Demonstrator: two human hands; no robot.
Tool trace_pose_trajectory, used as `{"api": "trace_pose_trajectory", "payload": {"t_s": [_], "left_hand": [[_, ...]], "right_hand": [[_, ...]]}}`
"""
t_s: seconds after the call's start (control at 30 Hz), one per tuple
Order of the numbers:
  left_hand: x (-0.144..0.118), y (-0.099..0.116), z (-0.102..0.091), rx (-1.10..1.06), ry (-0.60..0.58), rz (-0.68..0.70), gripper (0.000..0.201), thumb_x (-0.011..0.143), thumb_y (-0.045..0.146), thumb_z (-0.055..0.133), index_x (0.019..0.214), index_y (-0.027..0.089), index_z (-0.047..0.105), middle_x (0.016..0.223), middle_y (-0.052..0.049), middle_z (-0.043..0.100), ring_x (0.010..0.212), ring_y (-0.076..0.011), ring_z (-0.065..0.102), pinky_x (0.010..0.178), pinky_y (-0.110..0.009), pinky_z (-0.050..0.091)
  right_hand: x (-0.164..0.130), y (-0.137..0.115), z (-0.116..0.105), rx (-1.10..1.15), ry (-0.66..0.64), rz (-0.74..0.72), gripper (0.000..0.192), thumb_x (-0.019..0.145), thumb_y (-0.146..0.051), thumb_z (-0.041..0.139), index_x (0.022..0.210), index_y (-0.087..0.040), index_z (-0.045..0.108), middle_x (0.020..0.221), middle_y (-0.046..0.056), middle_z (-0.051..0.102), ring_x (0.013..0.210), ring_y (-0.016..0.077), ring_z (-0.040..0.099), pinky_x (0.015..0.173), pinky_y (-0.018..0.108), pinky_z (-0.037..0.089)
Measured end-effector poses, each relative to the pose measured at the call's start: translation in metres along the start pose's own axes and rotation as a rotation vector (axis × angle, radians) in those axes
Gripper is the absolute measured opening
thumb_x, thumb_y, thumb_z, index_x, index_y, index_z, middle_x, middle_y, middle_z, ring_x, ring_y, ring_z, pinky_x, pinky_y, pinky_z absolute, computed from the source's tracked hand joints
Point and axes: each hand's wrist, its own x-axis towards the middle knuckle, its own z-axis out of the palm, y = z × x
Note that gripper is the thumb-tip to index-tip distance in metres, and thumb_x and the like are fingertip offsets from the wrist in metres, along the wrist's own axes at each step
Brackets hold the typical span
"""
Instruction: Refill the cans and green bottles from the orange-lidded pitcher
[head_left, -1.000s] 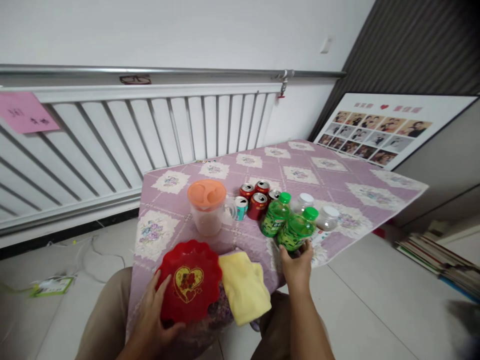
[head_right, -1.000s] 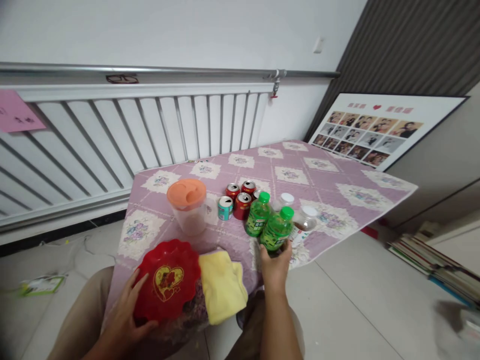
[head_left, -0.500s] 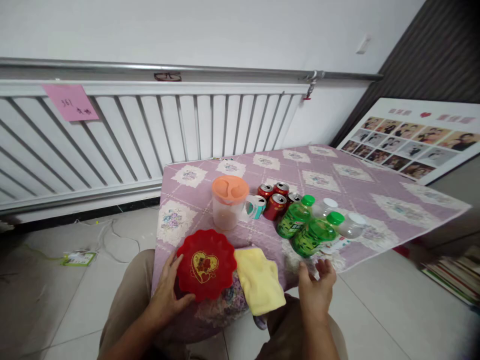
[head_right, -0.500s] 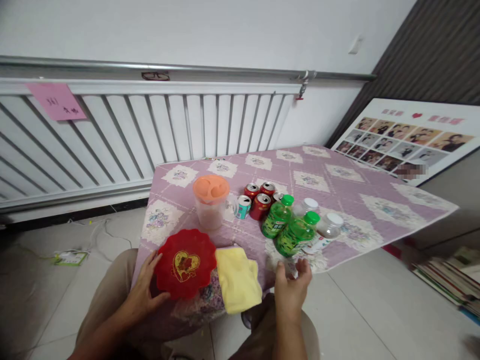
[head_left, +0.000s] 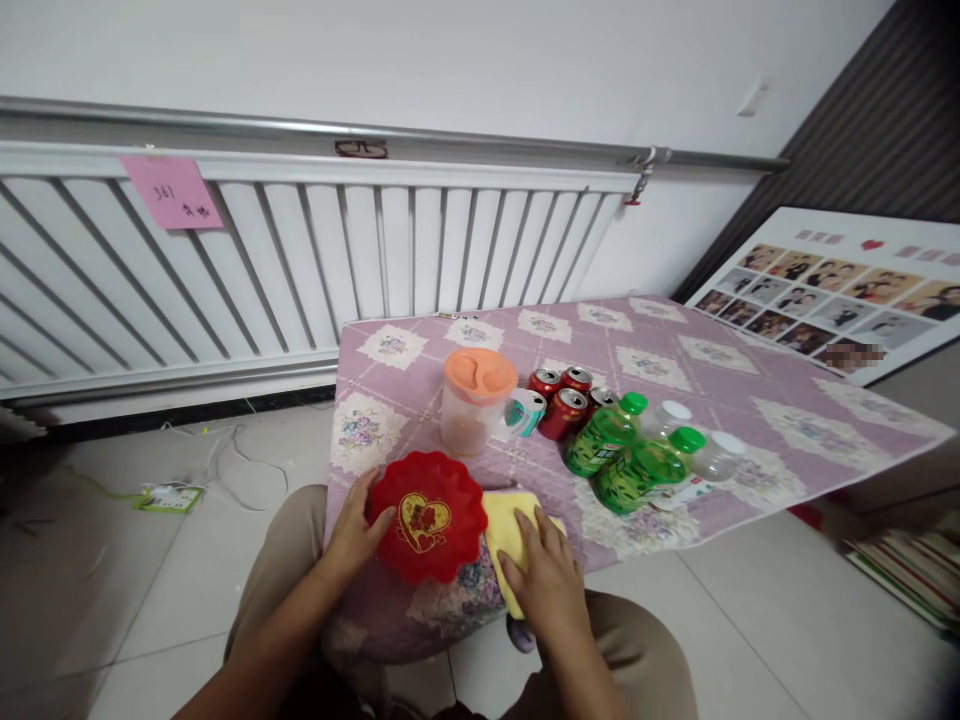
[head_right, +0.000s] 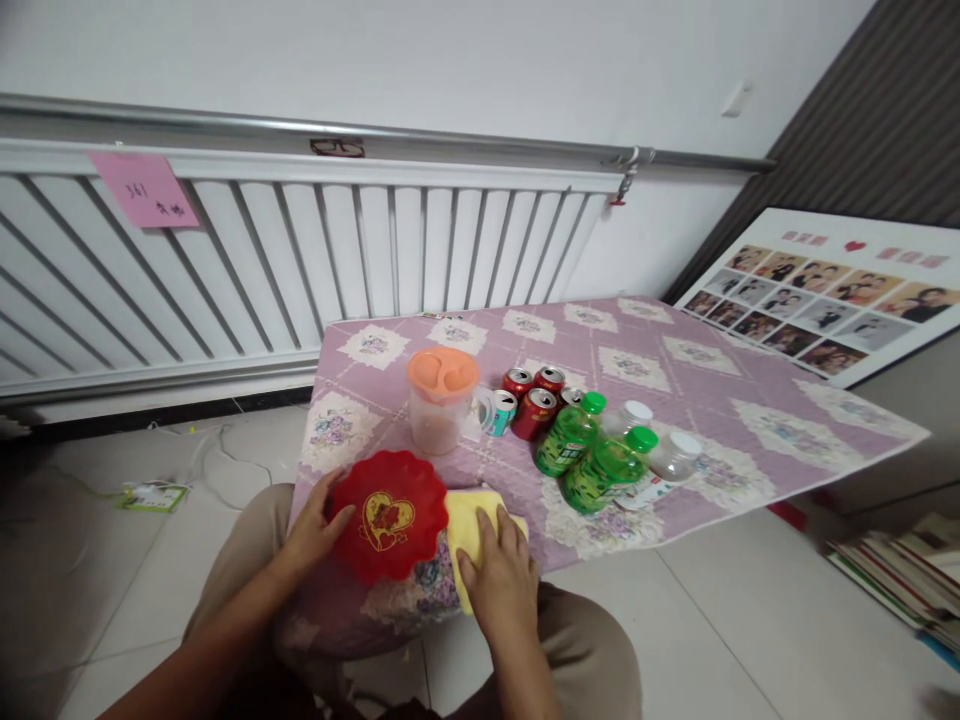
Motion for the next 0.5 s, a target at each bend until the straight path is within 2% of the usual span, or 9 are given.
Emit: {"api": "trace_pose_trajectory", "payload": {"t_s": [0.37,0.5], "left_hand": [[-0.002,0.003,0.006,-0.034,-0.01,-0.016,0.056,0.088,0.035,0.06,0.14,0.017,0.05,0.143,-0.016,0.057,0.135,-0.0303,0.053,0.117,-0.054,0.038],[-0.004,0.0,0.006,-0.029,0.007,0.039,0.054,0.086,0.023,0.056,0.139,0.018,0.052,0.141,-0.014,0.059,0.133,-0.0279,0.054,0.118,-0.052,0.038]], "right_hand": [[0.0,-0.011,-0.013,-0.06,-0.069,0.069,0.057,0.092,-0.038,0.055,0.146,-0.023,0.052,0.161,0.012,0.041,0.141,0.0337,0.045,0.106,0.05,0.045],[-0.001,-0.014,-0.016,-0.054,-0.079,0.079,0.058,0.092,-0.038,0.056,0.147,-0.022,0.051,0.162,0.011,0.039,0.142,0.0324,0.044,0.109,0.048,0.043]]}}
